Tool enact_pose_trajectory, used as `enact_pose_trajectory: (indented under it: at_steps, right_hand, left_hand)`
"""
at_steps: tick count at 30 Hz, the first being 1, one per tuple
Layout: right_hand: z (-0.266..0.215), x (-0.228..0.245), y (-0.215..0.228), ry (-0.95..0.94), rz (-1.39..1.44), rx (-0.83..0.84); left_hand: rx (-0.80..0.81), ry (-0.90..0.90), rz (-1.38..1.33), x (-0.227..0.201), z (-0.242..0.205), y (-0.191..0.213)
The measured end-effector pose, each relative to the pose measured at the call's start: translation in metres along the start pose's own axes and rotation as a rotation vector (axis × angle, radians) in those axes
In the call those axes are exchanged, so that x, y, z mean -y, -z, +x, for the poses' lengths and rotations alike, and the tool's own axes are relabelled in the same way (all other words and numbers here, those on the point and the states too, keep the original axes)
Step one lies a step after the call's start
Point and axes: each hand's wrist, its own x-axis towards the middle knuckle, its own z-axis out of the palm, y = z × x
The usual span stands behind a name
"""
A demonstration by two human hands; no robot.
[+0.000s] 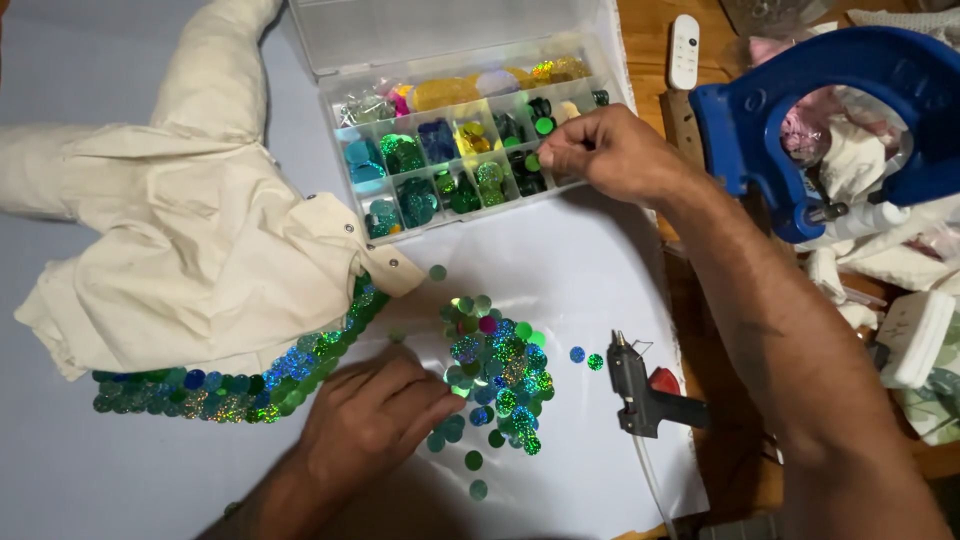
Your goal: Applying green sequins to a white garment using a hot glue gun
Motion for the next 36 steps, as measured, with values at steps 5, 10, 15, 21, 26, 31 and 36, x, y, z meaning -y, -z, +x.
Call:
enact_pose_trajectory:
  at_steps: [5, 10, 15, 21, 26, 31, 36]
  right_hand:
    - [-0.001, 0.006, 0.001, -0.038, -0.045, 0.031]
    - [0.019, -0.016, -0.002, 0.336, -0.408, 0.051]
    - [0.025, -0.005, -0.002, 0.399, -0.536, -0.028]
    - [0.069, -0.014, 0.004, 0.479, -0.501, -0.209]
    - [0.066, 0.030, -0.010, 0.176, -0.598, -0.069]
    - [0.071, 0.038, -0.011, 0.037, -0.517, -0.043]
    - [0.064, 0.041, -0.008, 0.008, -0.498, 0.031]
  left_hand:
    - [-0.007, 0.004, -0.019, 0.001, -0.001, 0.000]
    - [-0.025, -0.011, 0.013, 0.001, 0.000, 0.003]
    - [-0.030, -0.015, 0.047, 0.000, -0.002, 0.005]
    - [-0.012, 0.004, 0.052, 0.002, -0.006, 0.002]
    - [-0.010, 0.024, 0.032, 0.004, -0.008, -0.001]
    - [-0.016, -0.019, 0.075, 0.004, -0.005, 0.001]
    - [-0.014, 0.016, 0.056, 0.005, -0.007, -0.002]
